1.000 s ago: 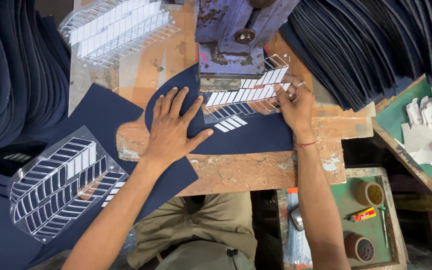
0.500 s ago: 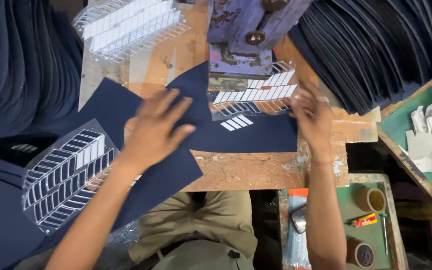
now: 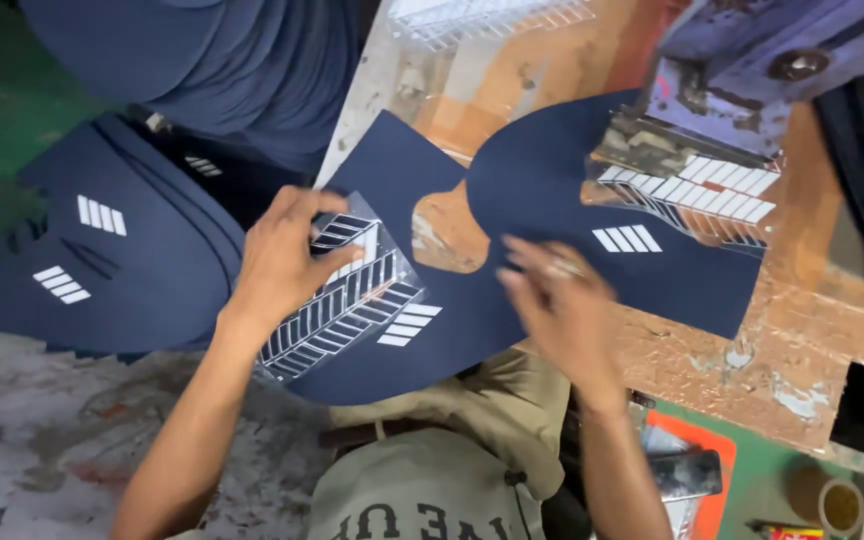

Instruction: Applying patterned stencils onto fabric shoe components using a manual press machine.

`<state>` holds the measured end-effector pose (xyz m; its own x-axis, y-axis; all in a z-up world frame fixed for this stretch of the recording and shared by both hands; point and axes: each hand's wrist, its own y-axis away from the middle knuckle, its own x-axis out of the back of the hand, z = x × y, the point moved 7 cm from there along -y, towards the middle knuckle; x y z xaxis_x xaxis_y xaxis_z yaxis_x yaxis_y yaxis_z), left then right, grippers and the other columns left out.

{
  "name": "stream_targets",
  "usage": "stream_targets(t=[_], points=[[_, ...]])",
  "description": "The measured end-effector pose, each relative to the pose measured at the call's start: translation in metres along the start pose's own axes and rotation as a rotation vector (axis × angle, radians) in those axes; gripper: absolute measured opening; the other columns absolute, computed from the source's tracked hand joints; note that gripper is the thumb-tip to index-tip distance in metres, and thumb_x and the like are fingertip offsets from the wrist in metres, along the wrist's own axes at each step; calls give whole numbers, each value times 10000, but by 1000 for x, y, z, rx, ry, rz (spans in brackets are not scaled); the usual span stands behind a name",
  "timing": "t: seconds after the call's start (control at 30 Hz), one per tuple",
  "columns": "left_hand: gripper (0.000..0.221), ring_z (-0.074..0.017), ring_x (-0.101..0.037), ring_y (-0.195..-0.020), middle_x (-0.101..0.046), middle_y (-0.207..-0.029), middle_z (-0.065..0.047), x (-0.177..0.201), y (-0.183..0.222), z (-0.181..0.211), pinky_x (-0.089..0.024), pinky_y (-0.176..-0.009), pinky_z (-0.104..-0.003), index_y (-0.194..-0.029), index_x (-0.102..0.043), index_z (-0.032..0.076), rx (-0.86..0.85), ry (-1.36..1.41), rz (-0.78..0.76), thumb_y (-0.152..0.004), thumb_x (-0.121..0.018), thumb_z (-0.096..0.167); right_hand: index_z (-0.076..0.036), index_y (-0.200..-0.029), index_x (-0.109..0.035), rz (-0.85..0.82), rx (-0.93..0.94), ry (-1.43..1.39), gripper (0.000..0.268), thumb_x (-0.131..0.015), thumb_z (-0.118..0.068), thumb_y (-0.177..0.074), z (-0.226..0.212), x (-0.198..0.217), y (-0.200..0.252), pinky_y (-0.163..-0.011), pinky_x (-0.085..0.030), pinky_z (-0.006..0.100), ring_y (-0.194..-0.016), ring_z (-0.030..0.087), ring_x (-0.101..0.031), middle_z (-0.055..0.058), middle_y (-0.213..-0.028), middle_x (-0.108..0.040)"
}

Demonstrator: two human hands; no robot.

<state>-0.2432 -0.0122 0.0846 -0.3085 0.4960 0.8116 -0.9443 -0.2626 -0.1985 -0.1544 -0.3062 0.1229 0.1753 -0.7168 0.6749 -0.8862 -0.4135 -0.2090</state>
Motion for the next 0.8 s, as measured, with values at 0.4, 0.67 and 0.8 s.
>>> stream_targets(t=[0.4, 0.67, 0.8], points=[[458, -216, -687, -940, -709, -1160, -71, -27, -17, -40, -549, -858, -350, -1146, -764, 93, 275, 600, -417, -1064, -455, 421, -84, -928, -704, -478, 273, -38, 43, -667, -92, -908, -70, -115, 8, -844, -458, 475, -1032, 315, -565, 108, -1006, -616], [773, -403, -644, -1054, -696, -1214, -216, 16, 0, 14, -499, -907, -450, -1340, -725, -9, -94, -72, 52, -723, -823, 446, -82, -1196, -736, -832, 281, -310, 279, -729, -235, -964, -63, -86, 115, -866, -561, 379, -986, 280, -719, 93, -1097, -750], [932, -428, -640, -1050, -681, -1178, -291, 36, 27, -9, -492, -858, -428, -1231, -673, -65, -50, -280, 346, -585, -864, 579, -136, -1144, -762, -525, 57, -150, 302, -777, -175, -844, 8, -16, 95, -804, -603, 326, -929, 200, -765, 50, -1050, -784]])
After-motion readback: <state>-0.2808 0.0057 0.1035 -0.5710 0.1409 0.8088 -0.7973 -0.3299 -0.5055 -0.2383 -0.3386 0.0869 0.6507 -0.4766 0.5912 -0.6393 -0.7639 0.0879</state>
